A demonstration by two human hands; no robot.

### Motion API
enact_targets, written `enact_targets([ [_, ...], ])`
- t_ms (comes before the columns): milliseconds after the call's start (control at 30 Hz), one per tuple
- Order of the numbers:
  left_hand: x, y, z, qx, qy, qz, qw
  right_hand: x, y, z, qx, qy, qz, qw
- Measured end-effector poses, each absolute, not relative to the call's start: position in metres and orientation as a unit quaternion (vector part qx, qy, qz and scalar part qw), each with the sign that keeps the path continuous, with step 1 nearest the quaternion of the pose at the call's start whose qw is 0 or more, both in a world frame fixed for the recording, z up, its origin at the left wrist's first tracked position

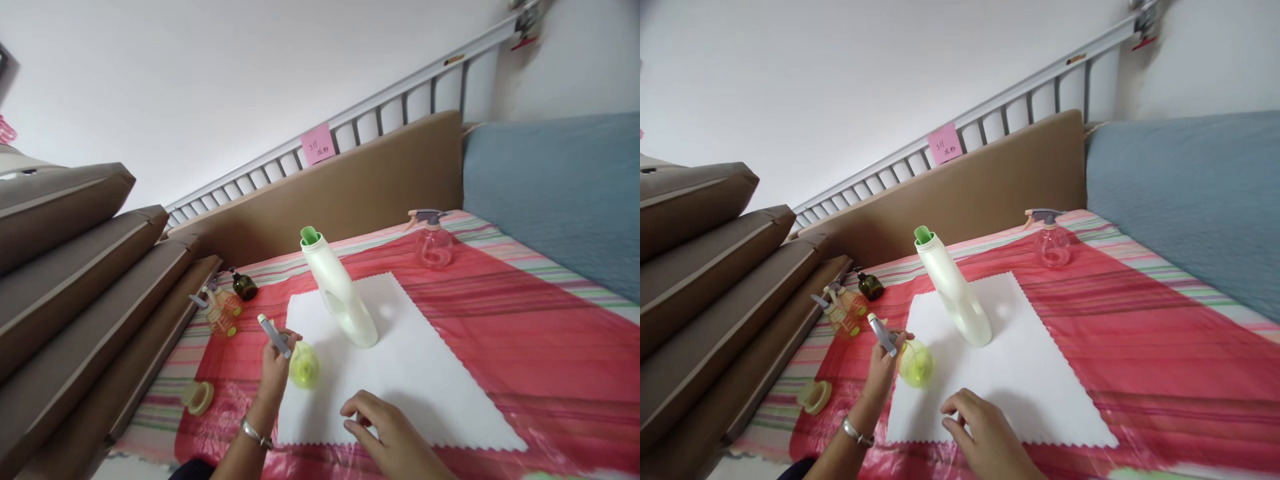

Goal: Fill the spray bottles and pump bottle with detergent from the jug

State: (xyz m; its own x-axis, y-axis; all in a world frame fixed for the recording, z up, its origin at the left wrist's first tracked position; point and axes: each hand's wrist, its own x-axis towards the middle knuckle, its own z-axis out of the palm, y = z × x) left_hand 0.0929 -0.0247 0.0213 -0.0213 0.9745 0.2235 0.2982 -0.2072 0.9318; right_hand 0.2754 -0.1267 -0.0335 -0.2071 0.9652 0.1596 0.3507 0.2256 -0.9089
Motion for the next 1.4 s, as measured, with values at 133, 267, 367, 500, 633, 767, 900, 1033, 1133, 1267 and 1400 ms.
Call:
enact_targets([
  [133,0.087,-0.021,0.030,0.615,0.529,0.476,0.340,0.274,-0.127,-0.035,-0.485,-0.681,0.390,0.386],
  [267,0.082,-0.014,0.037,0.621,0.532,0.465,0.338,0.273,-0.127,-0.037,-0.483,-0.691,0.394,0.368],
  [367,0.082,-0.010,0.034,0.623,0.538,0.457,0.339,0.272,-0.126,-0.039,-0.485,-0.691,0.396,0.360],
  [500,0.083,-0.012,0.024,0.624,0.543,0.449,0.338,0.271,-0.126,-0.040,-0.487,-0.689,0.408,0.350],
  [633,0.083,-0.017,0.018,0.626,0.545,0.448,0.331,0.270,-0.127,-0.039,-0.491,-0.687,0.417,0.336],
  [767,0.082,-0.016,0.014,0.629,0.544,0.455,0.319,0.268,-0.127,-0.041,-0.492,-0.687,0.419,0.334],
  [900,0.079,-0.013,0.006,0.636,0.536,0.464,0.305,0.268,-0.127,-0.042,-0.489,-0.689,0.416,0.335],
  [1033,0.074,-0.011,-0.001,0.651,0.517,0.472,0.293,0.268,-0.128,-0.039,-0.492,-0.688,0.419,0.332],
  [1133,0.070,-0.011,-0.002,0.675,0.491,0.465,0.295,0.268,-0.127,-0.037,-0.491,-0.689,0.418,0.331],
  [1267,0.066,-0.014,-0.002,0.701,0.469,0.450,0.293,0.267,-0.127,-0.037,-0.492,-0.688,0.416,0.333],
  [1400,0.065,-0.018,-0.007,0.711,0.462,0.443,0.292,0.267,-0.128,-0.036,-0.490,-0.687,0.415,0.339],
])
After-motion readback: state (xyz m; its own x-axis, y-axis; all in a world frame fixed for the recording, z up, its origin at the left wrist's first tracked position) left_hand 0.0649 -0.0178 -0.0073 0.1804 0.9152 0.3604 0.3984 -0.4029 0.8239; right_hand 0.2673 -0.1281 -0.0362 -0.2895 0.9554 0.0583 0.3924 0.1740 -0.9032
